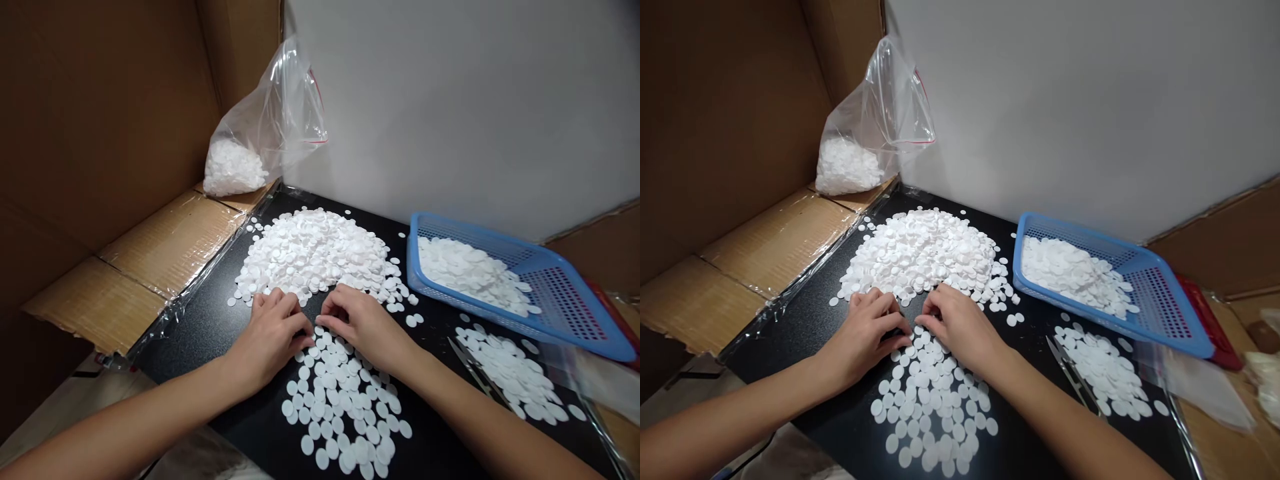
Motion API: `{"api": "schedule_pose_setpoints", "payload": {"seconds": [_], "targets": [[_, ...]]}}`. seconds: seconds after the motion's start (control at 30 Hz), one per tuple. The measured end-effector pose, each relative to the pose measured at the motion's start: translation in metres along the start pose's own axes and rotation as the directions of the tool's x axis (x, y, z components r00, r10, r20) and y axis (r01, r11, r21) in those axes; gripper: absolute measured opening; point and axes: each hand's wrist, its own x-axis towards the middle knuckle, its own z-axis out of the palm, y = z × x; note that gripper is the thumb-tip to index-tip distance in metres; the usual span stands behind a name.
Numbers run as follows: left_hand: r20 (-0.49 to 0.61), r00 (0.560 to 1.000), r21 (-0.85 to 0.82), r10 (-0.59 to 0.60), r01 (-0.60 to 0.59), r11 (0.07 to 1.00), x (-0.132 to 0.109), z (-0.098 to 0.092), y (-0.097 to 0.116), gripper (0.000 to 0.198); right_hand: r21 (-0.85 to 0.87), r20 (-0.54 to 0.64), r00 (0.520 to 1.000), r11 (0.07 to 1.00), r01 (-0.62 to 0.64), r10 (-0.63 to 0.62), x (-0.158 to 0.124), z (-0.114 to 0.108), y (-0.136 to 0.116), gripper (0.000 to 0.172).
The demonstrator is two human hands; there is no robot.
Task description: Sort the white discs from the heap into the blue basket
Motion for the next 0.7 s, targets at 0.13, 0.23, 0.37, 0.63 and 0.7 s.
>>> {"api": "schedule_pose_setpoints", "payload": {"seconds": [0.13, 0.23, 0.37, 0.63, 0.7], "targets": [[0.016, 1.0, -0.032, -0.011, 0.011, 0.999, 0.003, -0.003, 0.0, 0.005, -0.04, 0.104, 0.994, 0.999, -0.038, 0.041, -0.008, -0.004, -0.007, 0.012], [-0.039, 0.999, 0.059, -0.022, 0.025, 0.998, 0.012, -0.008, -0.009, 0.004, -0.01, 0.189, 0.981, 0.999, -0.048, 0.049, -0.012, -0.011, -0.008, 0.013], [-0.032, 0.999, 0.181, 0.021, -0.015, 0.983, 0.026, -0.009, -0.021, 0.003, 0.013, 0.115, 0.993, 1.0, -0.019, 0.017, -0.008, -0.01, -0.004, 0.015], [-0.067, 0.997, 0.118, 0.043, -0.034, 0.992, 0.028, -0.003, -0.03, 0.009, 0.116, -0.095, 0.991, 0.988, 0.101, -0.09, 0.011, 0.006, 0.001, 0.005], [-0.068, 0.997, 0.119, 0.03, -0.022, 0.993, 0.029, -0.004, -0.032, 0.009, 0.113, -0.118, 0.989, 0.988, 0.107, -0.094, 0.015, 0.009, -0.002, 0.006]]}}
